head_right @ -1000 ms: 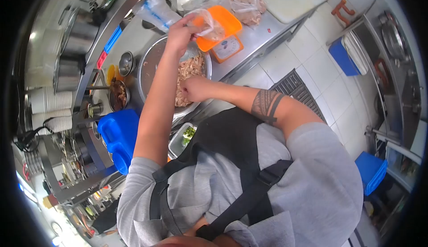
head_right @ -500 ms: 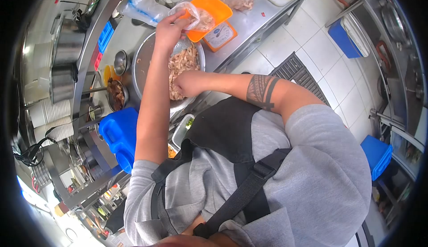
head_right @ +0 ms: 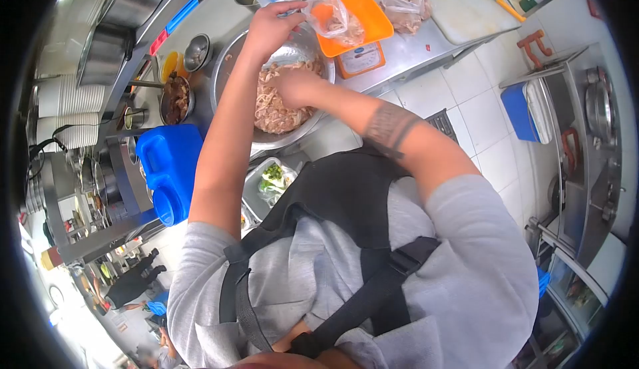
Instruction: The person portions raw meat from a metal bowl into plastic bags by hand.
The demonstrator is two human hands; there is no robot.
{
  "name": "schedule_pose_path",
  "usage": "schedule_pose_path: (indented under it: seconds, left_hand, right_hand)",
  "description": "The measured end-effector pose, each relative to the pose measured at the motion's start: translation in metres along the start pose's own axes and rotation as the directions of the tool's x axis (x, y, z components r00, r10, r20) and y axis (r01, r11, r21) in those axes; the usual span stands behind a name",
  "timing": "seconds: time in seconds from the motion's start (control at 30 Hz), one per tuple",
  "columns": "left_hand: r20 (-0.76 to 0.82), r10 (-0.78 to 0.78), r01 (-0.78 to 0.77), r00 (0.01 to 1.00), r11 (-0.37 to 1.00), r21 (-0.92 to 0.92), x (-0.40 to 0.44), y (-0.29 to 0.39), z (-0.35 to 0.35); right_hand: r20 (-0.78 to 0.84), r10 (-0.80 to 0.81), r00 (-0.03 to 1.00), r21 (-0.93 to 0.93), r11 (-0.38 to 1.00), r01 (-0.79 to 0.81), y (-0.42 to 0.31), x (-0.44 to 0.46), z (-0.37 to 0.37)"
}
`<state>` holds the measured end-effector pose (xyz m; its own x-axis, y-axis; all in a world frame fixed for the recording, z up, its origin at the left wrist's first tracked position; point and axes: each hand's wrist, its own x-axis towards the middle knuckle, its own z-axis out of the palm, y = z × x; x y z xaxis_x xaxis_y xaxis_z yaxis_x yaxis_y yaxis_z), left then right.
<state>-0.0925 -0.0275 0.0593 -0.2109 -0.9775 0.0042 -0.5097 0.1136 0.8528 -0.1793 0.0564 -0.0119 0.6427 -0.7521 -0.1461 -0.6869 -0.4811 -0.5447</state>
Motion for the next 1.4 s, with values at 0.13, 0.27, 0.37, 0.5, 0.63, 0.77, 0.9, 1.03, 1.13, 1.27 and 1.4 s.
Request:
schedule_pose_path:
  seconds: [0.13, 0.27, 0.37, 0.5, 0.63, 0.77, 0.9, 1.03, 1.13, 1.27, 1.4]
  left_hand:
    - [-0.044, 0.080, -0.078, 0.996, 0.996, 0.053, -0.009, -0.005, -0.015]
    - [-0.182, 0.172, -0.172, 0.968, 0.985, 0.017, -0.033, -0.013, -0.041]
    - [-0.299, 0.133, -0.143, 0.945, 0.990, -0.012, -0.043, -0.010, -0.066]
    - [-0.425, 0.043, -0.091, 0.904, 0.991, -0.093, -0.054, -0.013, -0.092]
    - [-0.408, -0.083, -0.043, 0.909, 0.956, -0.289, -0.055, -0.020, -0.092]
    - [-0.377, -0.120, 0.010, 0.919, 0.960, -0.280, -0.056, -0.027, -0.083]
    - [-0.289, -0.145, 0.067, 0.946, 0.962, -0.264, -0.063, -0.038, -0.075]
    - [-0.267, -0.184, 0.128, 0.946, 0.968, -0.216, -0.059, -0.060, -0.064]
    - [-0.247, -0.164, 0.098, 0.955, 0.961, -0.260, -0.057, -0.063, -0.054]
    - [-0.220, -0.122, 0.058, 0.968, 0.959, -0.277, -0.049, -0.057, -0.037]
    - [-0.112, -0.138, 0.074, 0.984, 0.892, -0.446, -0.034, -0.042, 0.000]
  right_hand:
    - [0.151, -0.112, 0.982, -0.131, 0.982, 0.133, 0.009, 0.029, 0.037]
    - [0.181, -0.085, 0.980, -0.089, 0.991, 0.102, 0.005, 0.028, 0.003]
    - [-0.001, -0.130, 0.992, 0.170, 0.977, 0.128, 0.009, 0.027, -0.041]
    - [-0.200, -0.179, 0.963, 0.341, 0.909, 0.240, -0.005, 0.013, -0.119]
    - [-0.219, -0.083, 0.972, 0.569, 0.799, 0.197, -0.032, -0.004, -0.191]
    - [-0.226, -0.014, 0.974, 0.494, 0.860, 0.127, -0.036, -0.006, -0.183]
    - [-0.231, -0.101, 0.968, 0.517, 0.830, 0.210, -0.018, 0.008, -0.159]
    - [-0.101, 0.033, 0.994, 0.573, 0.819, 0.031, -0.030, -0.005, -0.188]
    - [-0.069, -0.079, 0.994, 0.695, 0.712, 0.105, -0.023, 0.000, -0.204]
    - [-0.245, -0.086, 0.966, 0.498, 0.844, 0.201, -0.029, -0.016, -0.231]
    - [-0.312, -0.060, 0.948, 0.386, 0.904, 0.185, -0.015, -0.026, -0.249]
